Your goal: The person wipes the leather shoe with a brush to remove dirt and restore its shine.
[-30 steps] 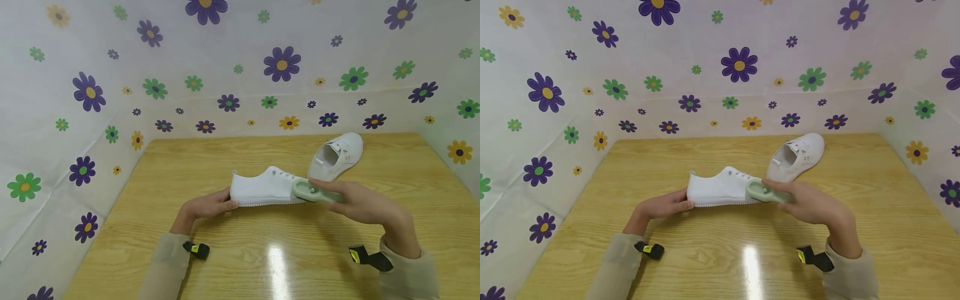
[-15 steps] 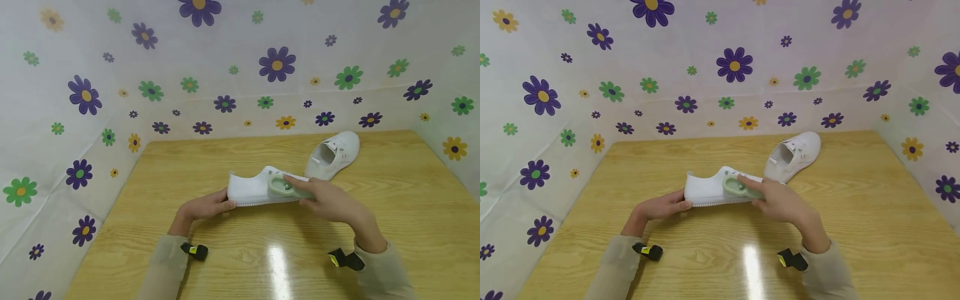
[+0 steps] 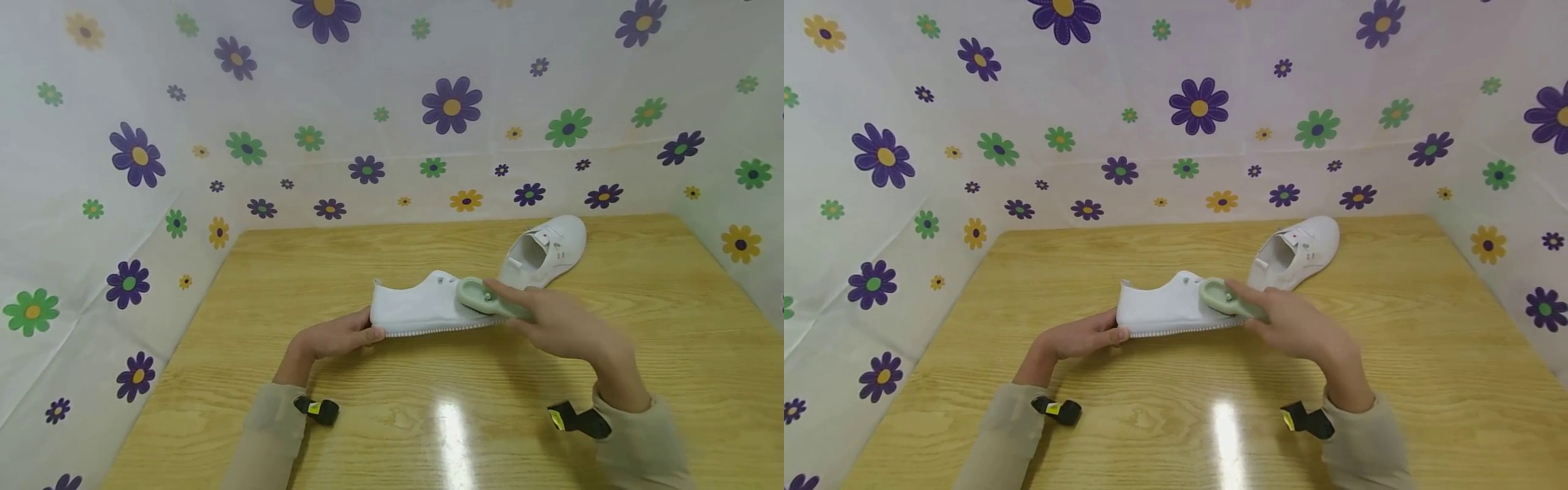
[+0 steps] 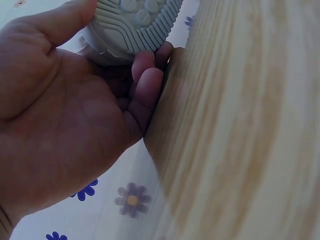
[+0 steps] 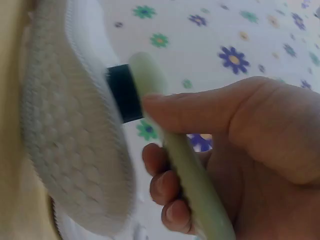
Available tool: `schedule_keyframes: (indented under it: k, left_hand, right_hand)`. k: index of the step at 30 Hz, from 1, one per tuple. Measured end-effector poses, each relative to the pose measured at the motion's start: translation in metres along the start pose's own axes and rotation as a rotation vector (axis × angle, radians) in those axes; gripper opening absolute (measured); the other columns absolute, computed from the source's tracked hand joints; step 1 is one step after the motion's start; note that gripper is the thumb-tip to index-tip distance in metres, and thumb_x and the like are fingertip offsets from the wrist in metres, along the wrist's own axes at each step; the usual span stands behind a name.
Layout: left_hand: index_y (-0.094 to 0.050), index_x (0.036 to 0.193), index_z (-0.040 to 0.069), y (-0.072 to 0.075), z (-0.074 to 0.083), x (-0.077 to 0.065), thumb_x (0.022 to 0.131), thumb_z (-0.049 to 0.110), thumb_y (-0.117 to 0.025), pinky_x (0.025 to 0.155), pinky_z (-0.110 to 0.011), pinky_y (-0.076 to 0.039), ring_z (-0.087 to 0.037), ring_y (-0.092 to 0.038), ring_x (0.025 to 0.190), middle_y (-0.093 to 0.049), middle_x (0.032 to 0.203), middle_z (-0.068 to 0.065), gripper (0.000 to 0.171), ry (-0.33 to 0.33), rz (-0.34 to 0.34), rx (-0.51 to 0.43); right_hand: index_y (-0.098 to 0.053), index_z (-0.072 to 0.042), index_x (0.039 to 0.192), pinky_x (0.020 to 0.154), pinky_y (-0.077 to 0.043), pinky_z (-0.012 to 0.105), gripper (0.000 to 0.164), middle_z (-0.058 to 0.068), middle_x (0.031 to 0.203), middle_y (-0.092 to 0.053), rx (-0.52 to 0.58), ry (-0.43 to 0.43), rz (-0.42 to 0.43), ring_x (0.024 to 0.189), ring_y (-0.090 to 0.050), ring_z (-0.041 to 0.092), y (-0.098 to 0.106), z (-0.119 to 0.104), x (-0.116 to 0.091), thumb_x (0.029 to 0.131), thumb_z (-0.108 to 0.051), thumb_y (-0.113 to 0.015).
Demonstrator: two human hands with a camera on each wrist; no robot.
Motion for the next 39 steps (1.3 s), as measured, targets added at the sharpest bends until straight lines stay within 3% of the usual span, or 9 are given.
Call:
schedule_keyframes:
  k: [3, 6, 11, 14, 21, 24, 31, 35, 39]
  left_hand:
    - [-0.012, 0.158, 0.013, 0.0, -0.001, -0.001, 0.106, 0.04, -0.046, 0.111, -0.045, -0.03, -0.024, -0.031, 0.14, -0.026, 0.157, -0.009, 0.068, -0.001, 0.007, -0.001]
    - [-0.014, 0.157, 0.013, 0.0, -0.001, -0.001, 0.106, 0.039, -0.045, 0.112, -0.044, -0.029, -0.023, -0.032, 0.138, -0.028, 0.156, -0.009, 0.066, -0.008, 0.009, 0.008]
    - [-0.015, 0.157, 0.011, 0.001, 0.002, -0.001, 0.106, 0.037, -0.044, 0.109, -0.043, -0.031, -0.024, -0.033, 0.136, -0.029, 0.155, -0.011, 0.064, -0.021, -0.001, 0.019]
    - [-0.014, 0.157, 0.01, 0.001, 0.003, -0.001, 0.106, 0.038, -0.045, 0.108, -0.043, -0.032, -0.025, -0.034, 0.135, -0.029, 0.155, -0.012, 0.065, -0.019, -0.007, 0.022]
    - [-0.012, 0.158, 0.012, 0.001, 0.002, 0.0, 0.104, 0.039, -0.049, 0.116, -0.045, -0.024, -0.022, -0.029, 0.143, -0.027, 0.158, -0.009, 0.07, -0.043, -0.014, 0.028]
    - [-0.013, 0.158, 0.012, 0.001, 0.002, -0.001, 0.104, 0.039, -0.05, 0.116, -0.045, -0.023, -0.022, -0.028, 0.143, -0.027, 0.158, -0.008, 0.071, -0.046, -0.012, 0.021]
    - [-0.025, 0.155, 0.01, 0.0, 0.002, -0.003, 0.1, 0.041, -0.057, 0.115, -0.045, -0.026, -0.021, -0.036, 0.138, -0.038, 0.152, -0.007, 0.071, -0.063, 0.01, 0.05]
    - [-0.029, 0.153, 0.01, 0.001, 0.001, -0.003, 0.099, 0.042, -0.059, 0.113, -0.044, -0.028, -0.019, -0.04, 0.134, -0.043, 0.148, -0.005, 0.071, -0.062, 0.018, 0.078]
    - [-0.03, 0.153, 0.009, 0.002, -0.002, -0.002, 0.099, 0.043, -0.058, 0.112, -0.044, -0.029, -0.019, -0.042, 0.131, -0.045, 0.145, -0.006, 0.07, -0.066, 0.018, 0.096]
  right_hand:
    - [-0.036, -0.017, 0.155, 0.07, -0.044, 0.034, 0.061, 0.012, 0.105, -0.062, 0.003, 0.02, 0.018, 0.077, -0.05, 0.017, -0.01, -0.006, 0.012, 0.099, -0.013, -0.06]
    - [-0.036, -0.014, 0.154, 0.072, -0.045, 0.035, 0.061, 0.016, 0.114, -0.063, 0.03, 0.044, 0.016, 0.082, -0.051, 0.019, -0.012, -0.006, 0.014, 0.099, -0.011, -0.06]
    - [-0.036, -0.017, 0.155, 0.079, -0.045, 0.037, 0.061, 0.018, 0.141, -0.054, 0.083, 0.031, -0.02, 0.093, -0.054, 0.02, 0.002, 0.008, -0.003, 0.099, -0.016, -0.061]
    - [-0.036, -0.02, 0.155, 0.079, -0.044, 0.034, 0.061, 0.016, 0.142, -0.053, 0.089, -0.009, -0.05, 0.093, -0.053, 0.019, 0.013, 0.019, -0.017, 0.1, -0.02, -0.061]
    - [-0.031, -0.021, 0.157, 0.062, -0.039, 0.029, 0.062, 0.007, 0.098, -0.057, 0.104, -0.058, -0.09, 0.064, -0.042, 0.012, 0.018, 0.029, -0.021, 0.101, -0.022, -0.059]
    - [-0.03, -0.019, 0.157, 0.063, -0.039, 0.03, 0.062, 0.008, 0.095, -0.058, 0.098, -0.02, -0.065, 0.062, -0.04, 0.011, 0.012, 0.024, -0.01, 0.102, -0.022, -0.057]
    - [-0.033, -0.012, 0.156, 0.078, -0.045, 0.038, 0.059, 0.022, 0.139, -0.053, 0.115, 0.021, -0.034, 0.084, -0.054, 0.018, 0.011, 0.019, -0.005, 0.102, -0.021, -0.057]
    - [-0.034, -0.01, 0.155, 0.085, -0.049, 0.048, 0.058, 0.026, 0.142, -0.05, 0.078, -0.066, -0.042, 0.103, -0.06, 0.032, 0.02, 0.032, -0.018, 0.102, -0.022, -0.056]
    - [-0.035, -0.01, 0.154, 0.096, -0.043, 0.062, 0.057, 0.029, 0.147, -0.043, 0.032, -0.135, -0.046, 0.127, -0.049, 0.046, 0.022, 0.041, -0.025, 0.103, -0.025, -0.055]
Point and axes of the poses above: each hand's wrist, its own x-axis towards the middle knuckle, its own y-axis out of the back of the hand, z = x × y, the point moved 3 cm from there along x, towards the middle knuckle
